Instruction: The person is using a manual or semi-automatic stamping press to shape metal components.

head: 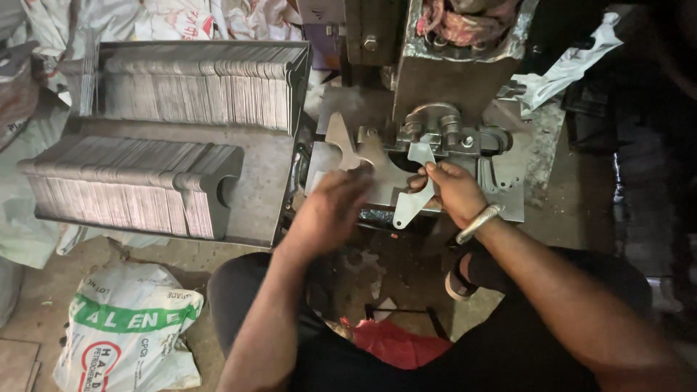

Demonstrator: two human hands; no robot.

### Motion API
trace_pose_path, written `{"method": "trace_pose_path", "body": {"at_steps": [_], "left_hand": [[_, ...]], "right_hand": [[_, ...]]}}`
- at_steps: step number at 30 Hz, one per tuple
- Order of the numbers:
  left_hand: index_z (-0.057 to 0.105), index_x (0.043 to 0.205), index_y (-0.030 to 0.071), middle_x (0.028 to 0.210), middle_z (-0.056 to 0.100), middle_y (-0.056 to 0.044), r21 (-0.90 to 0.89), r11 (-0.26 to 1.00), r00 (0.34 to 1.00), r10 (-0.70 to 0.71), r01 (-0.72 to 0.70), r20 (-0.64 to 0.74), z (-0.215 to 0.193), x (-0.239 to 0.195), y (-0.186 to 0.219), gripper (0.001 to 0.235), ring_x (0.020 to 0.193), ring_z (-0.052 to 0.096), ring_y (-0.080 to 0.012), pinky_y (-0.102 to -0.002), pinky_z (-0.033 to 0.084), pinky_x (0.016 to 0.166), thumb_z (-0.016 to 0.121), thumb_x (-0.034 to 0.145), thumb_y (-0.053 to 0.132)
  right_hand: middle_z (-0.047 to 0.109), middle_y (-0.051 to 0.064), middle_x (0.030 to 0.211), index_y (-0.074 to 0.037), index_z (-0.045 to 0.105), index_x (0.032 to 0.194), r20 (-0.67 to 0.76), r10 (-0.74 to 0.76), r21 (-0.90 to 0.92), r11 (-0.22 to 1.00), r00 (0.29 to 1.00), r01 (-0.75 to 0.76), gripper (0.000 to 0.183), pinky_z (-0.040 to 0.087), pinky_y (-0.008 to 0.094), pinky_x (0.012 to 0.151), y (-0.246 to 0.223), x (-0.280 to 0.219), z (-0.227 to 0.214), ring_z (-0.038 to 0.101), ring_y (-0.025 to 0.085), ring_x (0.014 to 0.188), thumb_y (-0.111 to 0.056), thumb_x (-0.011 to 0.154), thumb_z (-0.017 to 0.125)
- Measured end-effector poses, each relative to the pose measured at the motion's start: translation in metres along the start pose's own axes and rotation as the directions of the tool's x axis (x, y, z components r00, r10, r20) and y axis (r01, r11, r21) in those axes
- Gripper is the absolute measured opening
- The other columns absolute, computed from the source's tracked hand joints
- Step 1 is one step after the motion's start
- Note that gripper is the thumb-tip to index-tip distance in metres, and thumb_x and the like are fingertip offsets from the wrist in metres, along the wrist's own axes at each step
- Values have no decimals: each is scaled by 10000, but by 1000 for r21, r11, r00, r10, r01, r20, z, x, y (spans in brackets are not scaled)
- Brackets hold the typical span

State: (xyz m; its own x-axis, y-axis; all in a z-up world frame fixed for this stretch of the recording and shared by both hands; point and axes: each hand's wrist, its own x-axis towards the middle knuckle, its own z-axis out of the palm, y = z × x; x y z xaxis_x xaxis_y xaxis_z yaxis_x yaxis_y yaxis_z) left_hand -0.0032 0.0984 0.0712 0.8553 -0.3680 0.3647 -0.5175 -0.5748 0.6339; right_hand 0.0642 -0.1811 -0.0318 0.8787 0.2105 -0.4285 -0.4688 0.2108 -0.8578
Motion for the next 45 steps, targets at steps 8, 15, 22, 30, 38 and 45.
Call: {"method": "trace_pose_path", "body": {"at_steps": [8, 15, 22, 30, 38, 45], "left_hand": [[663, 1276, 51, 1192, 637, -153, -116, 980, 986, 163, -160, 24, 54, 10, 9, 332, 1126, 593, -365, -438, 506, 995, 709, 951, 107], [656, 1311, 24, 1189, 609, -144, 94, 989, 993, 113, -110, -27, 126, 12, -2, 371, 1068, 547, -359, -440, 485, 998, 696, 960, 137], [683, 1150, 89, 1290, 647, -124, 541, 755, 929, 322, -369, 185, 123, 13, 7, 381, 1045, 563, -347, -493, 473, 987, 702, 776, 160], [645, 1345, 24, 1185, 592, -145, 227, 963, 989, 150, -142, -17, 127, 10, 4, 443, 1061, 554, -348, -422, 504, 958, 730, 937, 173], [604, 1373, 14, 1235, 586, -162, 174, 969, 982, 184, -175, -39, 120, 13, 9, 471, 1087, 567, -346, -422, 508, 993, 713, 940, 165], [614, 1338, -28, 1228, 630, -126, 293, 919, 963, 270, -264, 22, 115, 14, 9, 422, 1077, 555, -335, -425, 489, 1004, 699, 966, 151]], "right_hand": [[693, 49, 919, -39, 643, 1060, -40, -117, -102, 988, 992, 113, 160, 583, 354, 658, 15, -16, -39, 676, 158, 757, -189, 1006, 650], [770, 110, 959, -104, 782, 1139, -333, -528, -849, 528, 781, -5, 201, 548, 370, 642, -80, -98, -68, 709, 209, 741, -237, 1006, 710], [771, 126, 969, -130, 789, 1103, -407, -529, -779, 626, 744, 19, 234, 576, 377, 720, -70, 18, -176, 719, 231, 787, -307, 949, 798], [730, 110, 1208, -141, 728, 1225, -565, -466, -630, 777, 681, 10, 336, 499, 411, 959, -70, 19, -148, 684, 269, 1120, -411, 1031, 677], [678, 183, 1333, -69, 680, 1339, -371, -584, -777, 621, 722, 104, 417, 474, 396, 1044, -24, 54, -161, 621, 326, 1242, -370, 1069, 576], [411, 150, 1623, -20, 333, 1577, -183, -559, -520, 753, 808, 403, 608, 321, 338, 1172, -24, 39, -171, 401, 249, 1485, -310, 1091, 556]]}}
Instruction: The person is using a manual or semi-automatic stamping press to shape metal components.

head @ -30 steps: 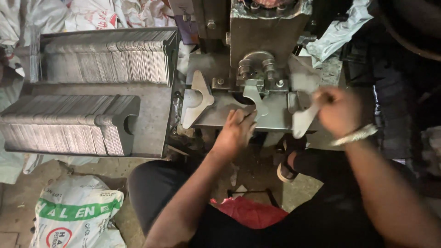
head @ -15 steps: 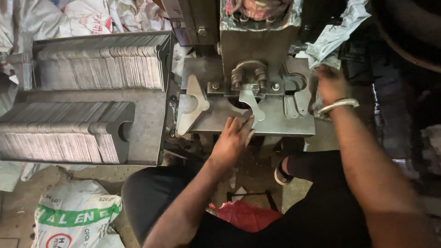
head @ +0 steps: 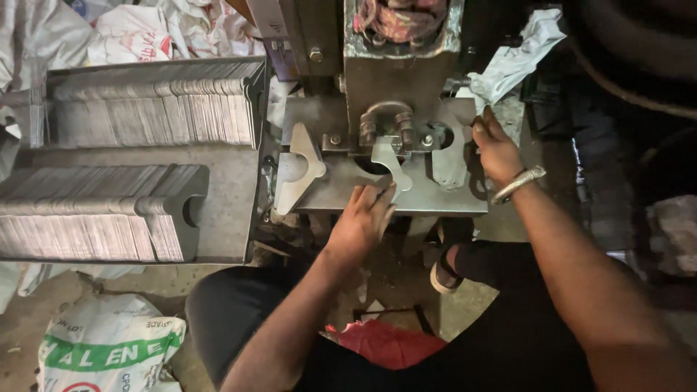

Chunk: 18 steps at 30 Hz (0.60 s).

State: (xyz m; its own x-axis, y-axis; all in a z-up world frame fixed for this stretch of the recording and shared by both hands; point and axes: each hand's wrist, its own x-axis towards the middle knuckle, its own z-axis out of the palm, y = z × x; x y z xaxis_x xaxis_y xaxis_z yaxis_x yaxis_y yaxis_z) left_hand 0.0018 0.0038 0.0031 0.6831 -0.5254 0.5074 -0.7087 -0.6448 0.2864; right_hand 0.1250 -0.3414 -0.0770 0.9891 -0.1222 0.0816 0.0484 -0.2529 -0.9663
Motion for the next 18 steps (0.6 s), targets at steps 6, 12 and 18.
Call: {"method": "trace_pose_path", "body": {"at_steps": [6, 12, 18], "left_hand": [[621, 1310, -25, 1280, 648, -122, -69, 998, 999, 4, -7, -52, -11, -1, 6, 393, 1111, 566, -339, -438, 480, 1016, 686, 952, 122], [600, 1217, -16, 1107, 655, -235, -294, 909, 951, -310, 295, -5, -29, -19, 21, 409, 1087, 637, -449, -485, 535, 992, 756, 929, 229], [590, 1294, 5, 1115, 702, -220, -532, 760, 900, -435, 374, 10, -122, -7, 11, 480, 974, 726, -387, -460, 590, 851, 675, 904, 272]], "right_hand": [[577, 152, 1536, -61, 492, 1524, -73, -206, -341, 925, 976, 170, 497, 431, 367, 1194, -100, -86, 30, 551, 239, 1433, -196, 1057, 598], [573, 203, 1456, -38, 595, 1370, 568, -575, -466, 365, 589, 806, 633, 482, 490, 1059, -205, -152, 87, 607, 397, 1292, -102, 753, 721], [767, 98, 1058, -59, 689, 1192, 460, -322, -399, 758, 828, 516, 245, 604, 407, 767, -191, -165, 96, 749, 251, 870, -113, 974, 594]]}}
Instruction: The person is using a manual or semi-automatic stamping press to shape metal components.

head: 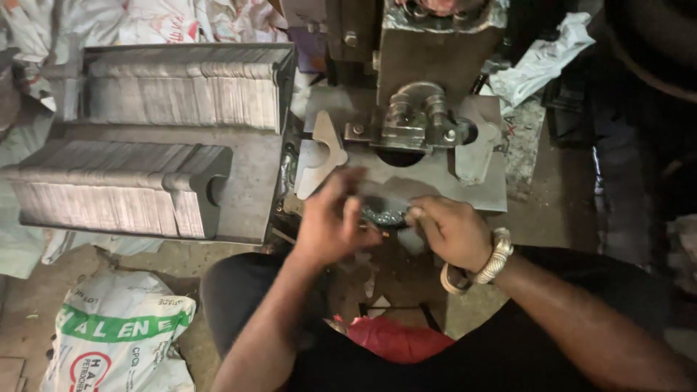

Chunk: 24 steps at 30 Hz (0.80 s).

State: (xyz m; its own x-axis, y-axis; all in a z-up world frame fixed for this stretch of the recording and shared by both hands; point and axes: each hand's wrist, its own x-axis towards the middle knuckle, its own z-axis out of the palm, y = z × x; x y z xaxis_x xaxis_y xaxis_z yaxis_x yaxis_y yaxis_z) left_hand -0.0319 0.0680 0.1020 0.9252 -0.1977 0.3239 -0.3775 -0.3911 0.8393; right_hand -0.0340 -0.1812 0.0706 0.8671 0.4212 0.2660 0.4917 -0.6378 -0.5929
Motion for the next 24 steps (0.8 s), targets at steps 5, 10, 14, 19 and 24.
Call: {"method": "trace_pose_path", "body": {"at_steps": [5, 10, 14, 19, 24], "left_hand": [[613, 1293, 1, 1255, 670, -234, 496, 868, 994, 32, 22, -100, -10, 5, -75, 431, 1205, 613, -442, -491, 501, 987, 647, 948, 256], [599, 1314, -47, 1345, 594, -267, 599, 800, 996, 29, 24, -79, -3, 4, -128, 431, 1328, 517, -431, -469, 431, 1126, 665, 949, 171], [615, 1300, -25, 1303, 637, -211, 584, 812, 999, 33, -8, -32, -3, 3, -130, 440, 1326, 554, -389, -453, 457, 1123, 642, 864, 27], [624, 1292, -33, 1282, 643, -212, 604, 795, 996, 83, -56, -17, -8, 8, -116, 489, 1273, 569, -398, -462, 457, 1064, 636, 803, -19], [659, 1285, 13, 1139, 668, -191, 448, 893, 999, 31, -34, 15, -19, 17, -66, 416, 1109, 621, -390, -446, 509, 989, 669, 870, 44]], "right_hand": [[761, 91, 883, -27, 685, 1072, 164, 535, 622, 596, 829, -508, 248, 611, 358, 604, 70, 20, 49, 739, 195, 686, -223, 1052, 534], [747, 66, 879, -22, 671, 999, 240, 639, 791, 307, 731, -529, 248, 605, 309, 570, 96, 50, 66, 720, 158, 694, -215, 1059, 528], [743, 72, 844, -14, 680, 948, 158, 673, 734, 410, 723, -541, 270, 577, 304, 529, 89, 51, 65, 690, 155, 649, -212, 1068, 541], [744, 71, 833, -15, 682, 931, 114, 669, 720, 454, 734, -525, 265, 575, 301, 528, 92, 50, 71, 690, 145, 639, -202, 1063, 549], [748, 69, 840, -17, 688, 954, 125, 657, 711, 464, 744, -529, 263, 563, 289, 539, 96, 45, 71, 680, 142, 643, -213, 1069, 554]]}}
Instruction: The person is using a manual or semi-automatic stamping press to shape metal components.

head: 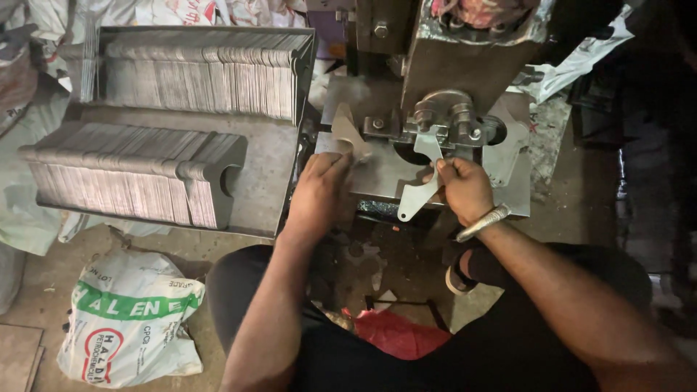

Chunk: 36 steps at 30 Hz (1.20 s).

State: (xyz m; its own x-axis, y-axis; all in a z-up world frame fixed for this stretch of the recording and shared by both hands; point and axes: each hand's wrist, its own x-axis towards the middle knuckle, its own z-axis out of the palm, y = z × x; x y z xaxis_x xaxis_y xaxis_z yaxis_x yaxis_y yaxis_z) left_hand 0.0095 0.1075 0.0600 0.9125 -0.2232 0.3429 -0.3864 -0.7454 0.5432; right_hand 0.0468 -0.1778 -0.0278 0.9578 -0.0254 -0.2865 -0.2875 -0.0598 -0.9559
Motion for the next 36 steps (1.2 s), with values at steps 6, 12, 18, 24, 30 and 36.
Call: {"method": "trace_pose_path", "body": {"at_steps": [6, 12, 18, 24, 30, 36], "left_hand": [[681, 1288, 44, 1182, 669, -157, -338, 933, 985, 155, -119, 80, -14, -10, 42, 324, 1125, 655, -324, -406, 543, 985, 686, 971, 108], [645, 1330, 43, 1171, 660, -154, -311, 911, 949, 307, -270, 76, 36, -6, 41, 406, 1090, 630, -340, -452, 488, 1050, 712, 936, 115], [625, 1333, -13, 1253, 601, -169, -58, 955, 957, 289, -290, -21, 107, -8, 48, 438, 1108, 553, -361, -432, 491, 1022, 719, 937, 150], [609, 1366, -69, 1352, 592, -172, 88, 932, 935, 354, -352, -18, 110, -9, 56, 473, 1118, 537, -319, -406, 487, 1028, 700, 956, 149], [614, 1377, -53, 1278, 599, -151, 163, 907, 921, 388, -389, 45, 121, -10, 45, 506, 1097, 530, -331, -414, 482, 1010, 707, 950, 202], [591, 1337, -46, 1307, 610, -104, 279, 837, 877, 478, -470, 44, 109, -9, 49, 485, 1149, 555, -293, -427, 498, 1047, 699, 933, 200]], "right_hand": [[740, 57, 873, -30, 682, 1000, 44, -20, 72, 997, 999, 17, 241, 500, 262, 534, 13, 7, -2, 623, 124, 646, -229, 1074, 568], [736, 23, 910, -47, 691, 1079, 94, 18, 123, 992, 995, -30, 172, 589, 244, 636, 4, -12, -23, 690, 104, 756, -196, 1017, 636], [751, 101, 976, -20, 694, 1170, -89, -381, -534, 798, 920, 279, 199, 571, 322, 768, -22, -40, -99, 717, 179, 892, -94, 986, 674], [740, 75, 1034, -92, 739, 1134, -325, -118, -236, 971, 938, 41, 187, 601, 370, 669, -51, 26, -133, 703, 168, 839, -107, 950, 713], [772, 146, 1071, -110, 798, 1145, -115, -469, -765, 604, 876, 223, 206, 575, 411, 814, -39, 67, -134, 739, 297, 934, -219, 970, 788], [743, 151, 992, -107, 773, 1081, -247, -574, -856, 507, 780, 102, 178, 534, 473, 765, -10, 64, -125, 690, 355, 887, -230, 956, 804]]}}
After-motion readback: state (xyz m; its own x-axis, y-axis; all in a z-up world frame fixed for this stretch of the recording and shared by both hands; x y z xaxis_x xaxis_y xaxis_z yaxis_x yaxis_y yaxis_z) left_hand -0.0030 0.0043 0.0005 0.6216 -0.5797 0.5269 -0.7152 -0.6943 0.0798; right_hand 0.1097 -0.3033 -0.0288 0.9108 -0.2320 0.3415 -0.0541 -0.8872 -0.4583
